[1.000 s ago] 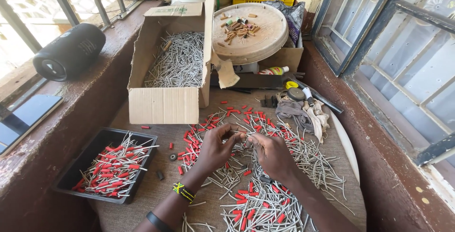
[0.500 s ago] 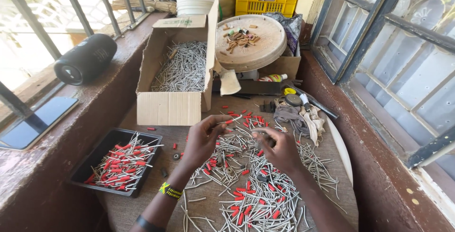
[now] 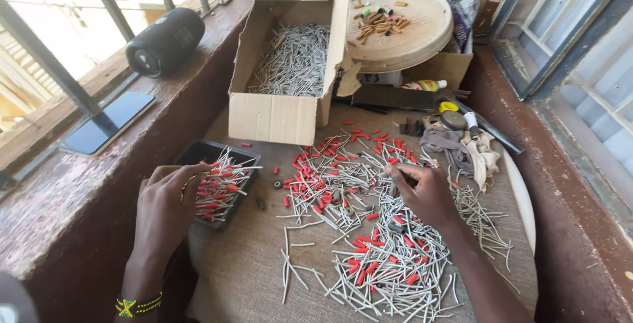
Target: Assembling manual rivets by sliding red plastic sleeves onto metal nails one by one.
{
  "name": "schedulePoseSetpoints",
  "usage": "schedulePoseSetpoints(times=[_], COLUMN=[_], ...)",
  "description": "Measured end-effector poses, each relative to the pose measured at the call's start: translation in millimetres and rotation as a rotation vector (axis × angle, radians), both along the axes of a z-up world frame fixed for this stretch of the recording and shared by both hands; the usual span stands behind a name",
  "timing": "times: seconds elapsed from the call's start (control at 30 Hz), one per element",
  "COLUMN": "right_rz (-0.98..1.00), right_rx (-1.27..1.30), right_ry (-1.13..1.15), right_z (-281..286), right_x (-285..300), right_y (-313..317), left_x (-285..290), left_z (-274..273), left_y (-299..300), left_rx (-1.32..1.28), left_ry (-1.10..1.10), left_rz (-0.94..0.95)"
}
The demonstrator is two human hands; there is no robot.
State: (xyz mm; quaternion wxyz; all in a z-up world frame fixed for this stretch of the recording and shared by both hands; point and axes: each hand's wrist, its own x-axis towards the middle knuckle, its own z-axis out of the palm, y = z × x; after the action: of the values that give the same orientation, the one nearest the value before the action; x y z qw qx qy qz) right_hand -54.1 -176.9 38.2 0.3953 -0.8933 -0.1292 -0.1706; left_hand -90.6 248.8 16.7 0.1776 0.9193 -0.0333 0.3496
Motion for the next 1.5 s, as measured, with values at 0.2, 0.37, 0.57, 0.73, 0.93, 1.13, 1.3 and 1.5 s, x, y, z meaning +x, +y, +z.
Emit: schedulePoseSetpoints(times=[0.2, 0.37, 0.57, 0.73, 0.93, 1.13, 1.3, 1.5], right_rz=[-0.02, 0.048, 0.18, 0.186, 0.257, 0.164, 0.095, 0.03], right_rx=[0.004, -0.101, -0.506, -0.531, -0.438, -0.171, -0.067, 0.006], right_ry=[0.023, -0.004, 0.296, 0.257, 0.009, 0.002, -0.015, -0.036], right_z=[-5, -2, 7, -20, -19, -18, 2, -1], right_x=[4, 10, 1, 22, 21, 23, 5, 6], right_y=[0, -7, -12, -26, -24, -26, -14, -13], left_x=[-2, 30, 117, 119, 126, 124, 108, 120], left_z=[21, 45, -7, -11, -14, -16, -4, -8], left_y=[-10, -139, -230, -225, -216, -216, -222, -211], left_rx=[0.071, 0.148, 0.41, 0.448, 0.43, 0.539, 0.474, 0.318], left_ry=[-0.014, 0.117, 0.245, 0.265, 0.234, 0.232, 0.171, 0.103], left_rz=[-0.003, -0.478, -0.884, -0.855, -0.799, -0.766, -0.745, -0.717])
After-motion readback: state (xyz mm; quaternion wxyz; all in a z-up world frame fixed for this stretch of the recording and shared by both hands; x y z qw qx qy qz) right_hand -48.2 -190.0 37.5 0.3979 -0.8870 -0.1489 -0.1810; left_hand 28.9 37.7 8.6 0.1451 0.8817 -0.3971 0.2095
